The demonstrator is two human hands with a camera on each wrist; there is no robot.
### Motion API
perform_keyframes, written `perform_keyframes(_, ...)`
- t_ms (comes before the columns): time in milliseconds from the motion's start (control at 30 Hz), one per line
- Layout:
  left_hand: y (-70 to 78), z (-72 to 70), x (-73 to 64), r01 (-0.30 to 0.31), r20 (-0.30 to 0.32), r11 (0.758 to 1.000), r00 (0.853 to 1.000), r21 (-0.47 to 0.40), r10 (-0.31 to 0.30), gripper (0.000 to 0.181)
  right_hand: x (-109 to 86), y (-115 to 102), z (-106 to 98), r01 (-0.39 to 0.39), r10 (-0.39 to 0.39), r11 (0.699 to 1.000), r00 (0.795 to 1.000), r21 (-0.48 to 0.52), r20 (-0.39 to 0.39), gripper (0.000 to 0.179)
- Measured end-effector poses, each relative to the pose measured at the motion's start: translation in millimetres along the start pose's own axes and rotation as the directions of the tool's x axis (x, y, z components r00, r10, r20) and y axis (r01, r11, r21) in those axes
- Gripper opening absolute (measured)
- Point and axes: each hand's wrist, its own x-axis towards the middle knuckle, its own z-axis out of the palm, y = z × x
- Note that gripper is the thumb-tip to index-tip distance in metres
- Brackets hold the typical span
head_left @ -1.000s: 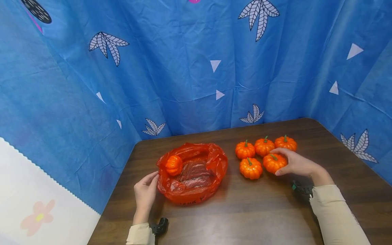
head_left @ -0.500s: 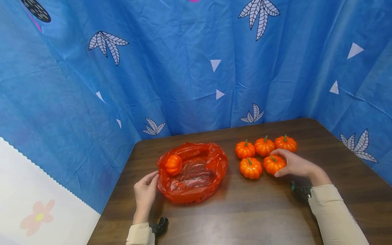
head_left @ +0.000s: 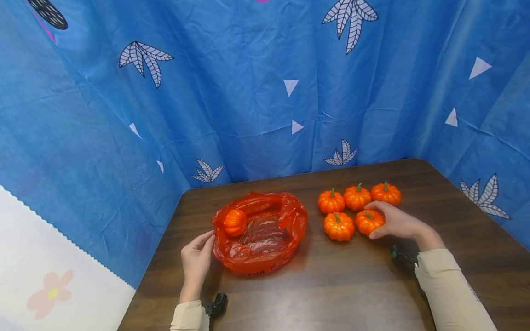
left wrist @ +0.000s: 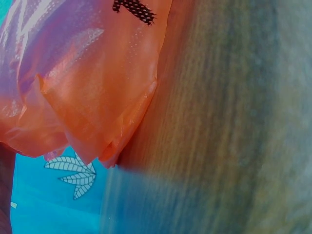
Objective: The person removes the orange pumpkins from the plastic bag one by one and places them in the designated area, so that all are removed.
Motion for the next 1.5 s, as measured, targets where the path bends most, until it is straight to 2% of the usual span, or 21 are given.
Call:
perform_keyframes(267, -0.7, -0.4, -0.9, 0.03, 0.015, 0.999, 0.999, 0.022, -0.031, 0.017, 2.9, -5.2, 1.6, -0.019, 0.018, 0.999, 1.0, -0.046, -0.014, 0.075)
perform_keyframes(467, 0.2, -0.8, -0.3, 0.029, 0.015, 0.999, 0.999, 0.018, -0.029, 0.016, 5.2, -5.7, 3.7, 0.007, -0.009, 0.998, 0.999, -0.063, -0.037, 0.08)
perform_keyframes(1000, -1.0, -0.6, 0.2, 0.012, 0.004, 1.0, 1.0, -0.002, -0.012, 0.016, 7.4, -10.6, 7.0, -0.036, 0.034, 0.997, 0.999, -0.072, -0.033, 0.089)
perform_keyframes(1267, -2.2, 0.3, 0.4, 0.009, 0.001, 1.0, 1.0, 0.002, -0.009, 0.016, 5.0, -10.9, -0.7, -0.009, 0.006, 0.997, 0.999, -0.078, -0.045, 0.091)
perform_keyframes(1500, -1.8, -0.5, -0.3, 0.012, 0.006, 1.0, 1.0, 0.004, -0.012, 0.016, 2.6, -24.6, -10.7, 0.007, -0.01, 0.998, 0.999, -0.065, -0.045, 0.084)
